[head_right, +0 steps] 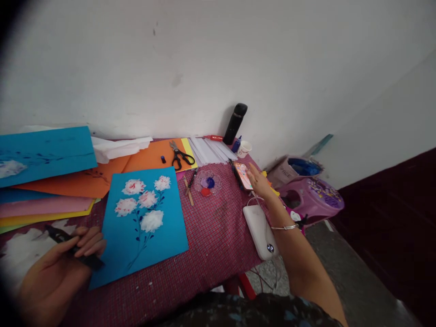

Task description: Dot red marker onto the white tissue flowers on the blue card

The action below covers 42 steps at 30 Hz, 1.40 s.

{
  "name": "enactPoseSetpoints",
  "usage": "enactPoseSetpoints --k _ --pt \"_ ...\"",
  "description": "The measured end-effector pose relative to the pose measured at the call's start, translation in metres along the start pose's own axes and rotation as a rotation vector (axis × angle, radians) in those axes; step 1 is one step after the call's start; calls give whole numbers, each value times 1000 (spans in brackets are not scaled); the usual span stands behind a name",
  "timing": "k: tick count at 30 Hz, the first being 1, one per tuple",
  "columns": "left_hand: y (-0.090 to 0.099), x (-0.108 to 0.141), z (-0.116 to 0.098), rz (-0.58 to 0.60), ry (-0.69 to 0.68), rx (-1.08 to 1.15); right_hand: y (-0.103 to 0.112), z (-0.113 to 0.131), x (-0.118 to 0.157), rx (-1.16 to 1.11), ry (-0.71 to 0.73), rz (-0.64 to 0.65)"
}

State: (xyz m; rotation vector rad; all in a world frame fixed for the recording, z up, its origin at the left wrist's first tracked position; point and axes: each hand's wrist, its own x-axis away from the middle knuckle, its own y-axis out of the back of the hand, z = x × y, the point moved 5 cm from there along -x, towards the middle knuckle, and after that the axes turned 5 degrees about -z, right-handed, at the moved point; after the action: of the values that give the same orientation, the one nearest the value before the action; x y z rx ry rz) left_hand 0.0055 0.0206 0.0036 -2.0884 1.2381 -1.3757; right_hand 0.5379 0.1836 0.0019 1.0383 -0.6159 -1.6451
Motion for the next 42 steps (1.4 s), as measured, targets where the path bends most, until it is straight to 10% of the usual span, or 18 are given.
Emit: enactPoseSetpoints --k 6,14,20,30,42 --pt "0 7 4 100 3 -227 5 119 39 -196 181 29" --pt "-2 7 18 234 -41 -496 -81 313 147 -495 615 460" --pt "-6 1 12 173 -87 -406 -118 316 147 -559 607 431" --pt "-3 15 5 194 -34 -399 -90 251 125 -705 259 158" --pt "-4 -6 16 246 -199 -406 -112 344 159 -651 739 545"
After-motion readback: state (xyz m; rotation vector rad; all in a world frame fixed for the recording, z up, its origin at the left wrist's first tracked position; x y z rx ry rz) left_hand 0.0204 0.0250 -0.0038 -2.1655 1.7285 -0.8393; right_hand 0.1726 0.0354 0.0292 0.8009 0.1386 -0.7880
